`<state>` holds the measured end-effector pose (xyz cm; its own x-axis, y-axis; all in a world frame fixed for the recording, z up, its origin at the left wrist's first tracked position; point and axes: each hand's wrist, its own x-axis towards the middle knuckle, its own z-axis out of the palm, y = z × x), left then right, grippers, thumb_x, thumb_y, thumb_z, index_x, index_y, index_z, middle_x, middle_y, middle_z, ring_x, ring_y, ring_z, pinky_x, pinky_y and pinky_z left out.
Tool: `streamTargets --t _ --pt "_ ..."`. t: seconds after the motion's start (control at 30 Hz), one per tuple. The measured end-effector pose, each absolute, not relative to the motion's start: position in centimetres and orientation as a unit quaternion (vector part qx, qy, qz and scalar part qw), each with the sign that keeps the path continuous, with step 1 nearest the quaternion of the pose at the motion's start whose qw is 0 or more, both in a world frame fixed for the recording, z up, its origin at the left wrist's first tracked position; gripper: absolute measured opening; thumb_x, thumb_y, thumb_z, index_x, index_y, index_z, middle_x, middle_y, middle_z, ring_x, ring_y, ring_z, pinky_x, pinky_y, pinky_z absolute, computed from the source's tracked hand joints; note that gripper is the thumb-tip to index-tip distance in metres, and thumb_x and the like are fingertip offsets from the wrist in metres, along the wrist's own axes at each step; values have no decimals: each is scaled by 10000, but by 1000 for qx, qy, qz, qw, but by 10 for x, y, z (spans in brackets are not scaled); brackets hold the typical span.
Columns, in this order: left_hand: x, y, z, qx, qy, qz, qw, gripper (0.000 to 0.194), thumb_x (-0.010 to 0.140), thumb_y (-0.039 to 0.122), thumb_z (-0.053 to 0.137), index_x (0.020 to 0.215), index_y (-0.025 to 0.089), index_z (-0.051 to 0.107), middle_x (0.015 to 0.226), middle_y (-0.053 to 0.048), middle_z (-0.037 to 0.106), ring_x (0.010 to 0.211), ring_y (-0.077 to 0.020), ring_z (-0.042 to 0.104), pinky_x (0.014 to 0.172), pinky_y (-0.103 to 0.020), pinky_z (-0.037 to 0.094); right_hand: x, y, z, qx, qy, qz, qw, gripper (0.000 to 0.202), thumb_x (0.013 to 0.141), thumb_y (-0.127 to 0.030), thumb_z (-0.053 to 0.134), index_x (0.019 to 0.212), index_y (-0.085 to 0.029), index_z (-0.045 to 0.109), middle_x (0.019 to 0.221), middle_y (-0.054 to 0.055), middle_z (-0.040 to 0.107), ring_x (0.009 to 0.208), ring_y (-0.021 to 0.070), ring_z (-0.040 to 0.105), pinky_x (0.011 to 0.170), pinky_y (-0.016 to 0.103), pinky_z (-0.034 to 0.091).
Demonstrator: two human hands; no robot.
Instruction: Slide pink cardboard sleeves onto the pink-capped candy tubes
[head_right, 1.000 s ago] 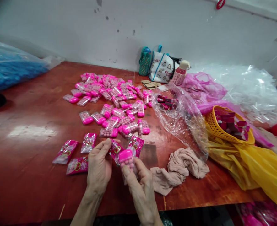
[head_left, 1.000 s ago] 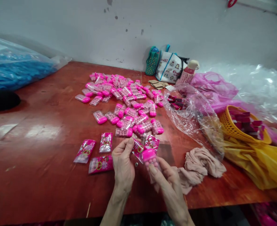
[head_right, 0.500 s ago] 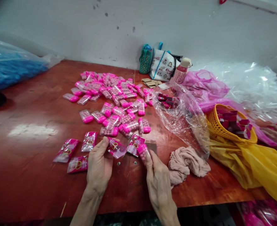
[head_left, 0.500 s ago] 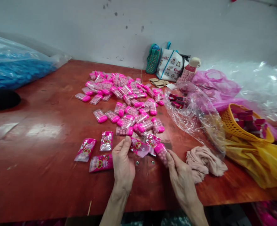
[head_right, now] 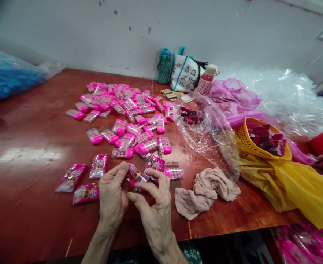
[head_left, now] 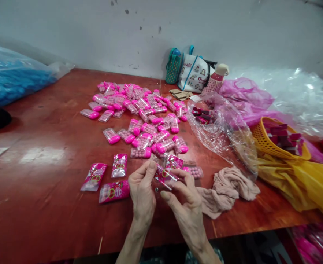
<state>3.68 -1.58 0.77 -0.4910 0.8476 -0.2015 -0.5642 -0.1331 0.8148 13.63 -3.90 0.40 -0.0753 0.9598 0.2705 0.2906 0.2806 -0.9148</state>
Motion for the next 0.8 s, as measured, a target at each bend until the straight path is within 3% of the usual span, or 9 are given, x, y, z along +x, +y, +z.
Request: streamTargets --t 0.07,0.23,0.3,0.4,0.47,0.63,0.73,0.8 --pt "36 -16 8 181 455 722 489 93 686 244 665 652 159 682 579 15 590 513 -80 481 498 -183 392 136 -40 3 -485 -634 363 481 56 776 -235 615 804 -241 662 1059 46 522 1008 209 495 847 362 424" --pt "31 -13 7 158 422 700 555 103 682 220 658 699 127 698 650 -30 640 588 -106 550 545 -194 429 135 -41 6 -502 -660 298 473 50 764 -198 618 730 -213 650 1016 53 525 980 214 493 837 368 415" --pt "30 -11 7 130 413 691 579 101 655 225 682 645 126 684 601 -22 633 536 -96 544 515 -191 426 136 -39 6 -499 -670 290 467 67 780 -201 596 822 -218 645 1054 60 518 1012 221 476 855 380 408" --pt "31 -9 6 104 425 701 564 96 619 220 713 609 136 668 571 1 624 484 -79 526 479 -185 417 138 -36 3 -486 -690 294 450 258 792 -235 583 1050 -235 594 1138 76 490 1078 240 432 898 405 385" --pt "33 -10 6 101 437 709 544 89 605 211 723 605 141 668 570 9 621 485 -78 524 482 -186 417 138 -34 2 -474 -700 291 448 289 807 -223 562 1096 -239 575 1125 77 504 1067 234 436 890 394 392" --pt "35 -14 8 179 446 709 516 103 658 231 683 654 131 703 630 -22 648 559 -101 552 538 -197 428 139 -34 6 -443 -705 280 479 188 845 -128 476 779 -210 632 844 42 576 866 188 486 750 329 431" --pt "33 -15 11 205 424 689 551 142 675 242 667 713 114 715 734 -65 682 637 -126 586 589 -207 449 139 -36 8 -458 -682 306 481 215 863 -136 439 721 -192 590 779 37 560 817 182 479 724 326 424" --pt "33 -14 12 188 414 672 585 122 636 229 699 671 113 710 676 -57 681 591 -115 580 569 -201 453 140 -38 8 -464 -668 315 489 211 867 -151 436 712 -192 573 782 36 556 812 182 483 728 332 423"
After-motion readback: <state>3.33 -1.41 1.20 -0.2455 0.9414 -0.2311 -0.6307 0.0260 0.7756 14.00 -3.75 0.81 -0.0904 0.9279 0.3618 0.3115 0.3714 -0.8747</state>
